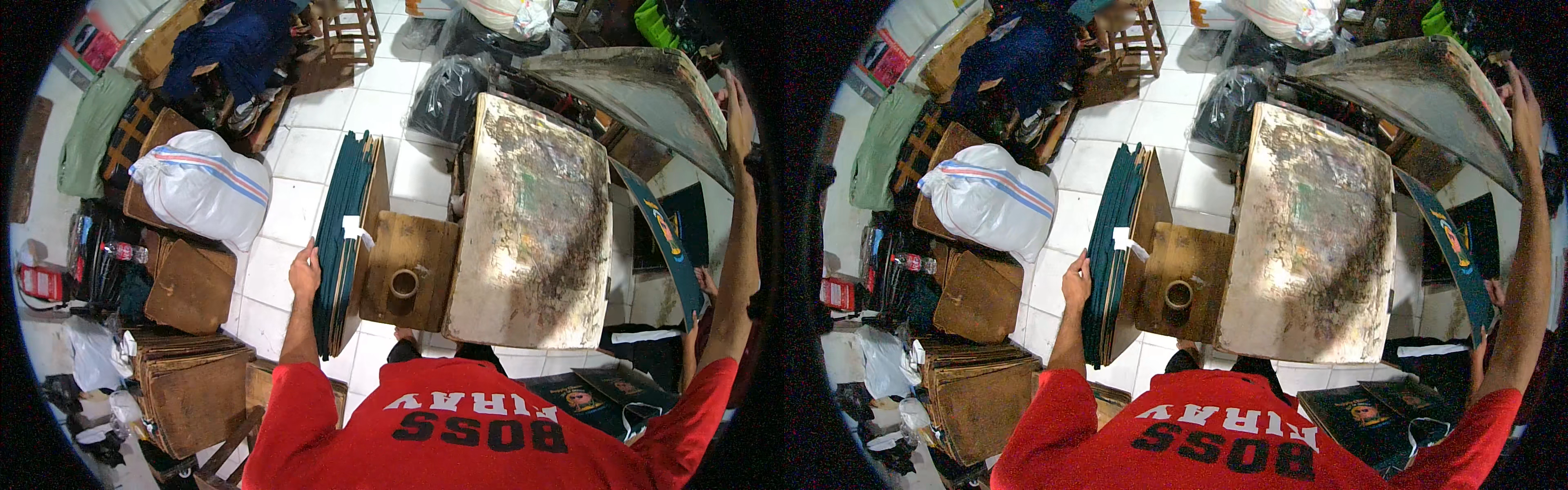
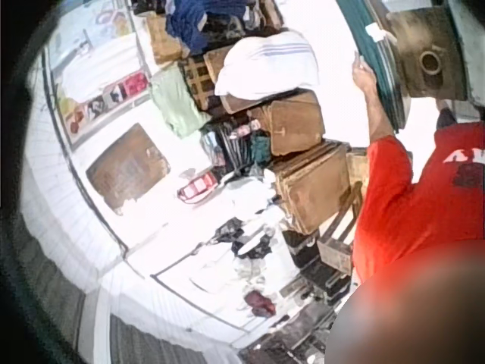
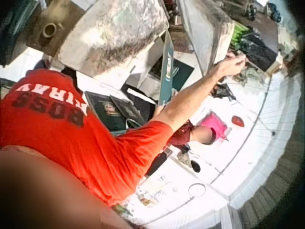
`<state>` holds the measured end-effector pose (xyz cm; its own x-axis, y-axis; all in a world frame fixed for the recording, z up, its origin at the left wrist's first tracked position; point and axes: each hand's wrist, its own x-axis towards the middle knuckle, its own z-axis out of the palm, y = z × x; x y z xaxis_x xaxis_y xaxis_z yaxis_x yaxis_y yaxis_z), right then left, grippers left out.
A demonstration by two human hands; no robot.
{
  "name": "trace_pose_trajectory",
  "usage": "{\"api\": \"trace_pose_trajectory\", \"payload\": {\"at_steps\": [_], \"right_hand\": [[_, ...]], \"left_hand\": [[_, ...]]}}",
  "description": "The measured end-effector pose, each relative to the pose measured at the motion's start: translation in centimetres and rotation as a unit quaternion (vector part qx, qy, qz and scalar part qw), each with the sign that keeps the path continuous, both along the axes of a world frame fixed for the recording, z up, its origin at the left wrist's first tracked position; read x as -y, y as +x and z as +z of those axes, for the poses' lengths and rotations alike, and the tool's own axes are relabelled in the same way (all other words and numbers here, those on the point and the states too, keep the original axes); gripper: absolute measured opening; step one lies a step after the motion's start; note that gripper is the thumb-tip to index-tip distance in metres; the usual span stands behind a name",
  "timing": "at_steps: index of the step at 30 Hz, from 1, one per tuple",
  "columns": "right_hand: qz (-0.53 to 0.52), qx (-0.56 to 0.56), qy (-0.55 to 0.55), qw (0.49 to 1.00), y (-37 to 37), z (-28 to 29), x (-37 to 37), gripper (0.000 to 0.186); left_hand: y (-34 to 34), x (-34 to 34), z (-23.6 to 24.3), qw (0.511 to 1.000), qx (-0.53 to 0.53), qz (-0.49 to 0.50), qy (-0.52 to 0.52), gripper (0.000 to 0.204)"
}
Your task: The person applies white ink to a screen printing frame using a brush, then uses a squeegee to press the ink through the mesh onto a dark green board. They repeat this process for multiple boards, stacking the finished printed boards to the side.
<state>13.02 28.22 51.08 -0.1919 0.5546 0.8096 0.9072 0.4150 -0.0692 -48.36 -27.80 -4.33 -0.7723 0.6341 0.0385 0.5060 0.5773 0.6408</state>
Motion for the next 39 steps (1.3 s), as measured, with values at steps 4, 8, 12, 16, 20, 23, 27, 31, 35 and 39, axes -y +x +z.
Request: {"api": "trace_pose_trajectory", "payload": {"at_steps": [4, 8, 12, 16, 20, 23, 27, 31, 35, 39], "right_hand": [[0.029, -0.041, -0.02, 0.999, -1.0, -0.1, 0.9, 0.056], [0.081, -0.119, -0.091, 0.985, -3.1, 0.1, 2.5, 0.054], [0.091, -0.176, -0.097, 0.975, -4.9, 0.5, 3.6, 0.055], [0.127, -0.177, -0.125, 0.968, -5.9, 1.5, 3.5, 0.054], [0.109, -0.147, -0.115, 0.976, -6.4, 2.7, 2.1, 0.056], [0.116, -0.137, -0.112, 0.977, -6.6, 3.6, 0.8, 0.056], [0.12, -0.111, -0.075, 0.984, -7.0, 4.5, -0.3, 0.058], [0.109, -0.118, -0.108, 0.981, -7.3, 4.9, -0.7, 0.061], [0.115, -0.094, -0.103, 0.984, -7.4, 5.1, -1.0, 0.063], [0.102, -0.083, -0.102, 0.986, -7.4, 5.1, -1.4, 0.066]], "left_hand": [[-1.2, -0.4, -0.1, 0.997, 0.068, 0.025, 0.024, 0.047], [-2.4, -2.0, -0.1, 0.98, -0.061, 0.062, -0.177, 0.04], [-2.4, -3.6, 4.3, 0.983, -0.06, 0.099, -0.14, 0.029], [-1.5, -2.5, 12.2, 0.983, -0.095, 0.139, -0.072, 0.026], [1.4, -0.9, 20.1, 0.982, -0.115, 0.151, 0.014, 0.022], [5.9, -0.1, 24.4, 0.972, -0.18, 0.115, 0.095, 0.019], [14.2, -0.7, 26.1, 0.94, -0.289, 0.003, 0.182, 0.018], [25.7, -0.6, 22.1, 0.908, -0.356, -0.141, 0.171, 0.047], [37.3, 0.1, 14.5, 0.927, -0.284, -0.214, 0.117, 0.056], [43.9, 1.4, 7.4, 0.938, -0.218, -0.252, 0.098, 0.057]]}}
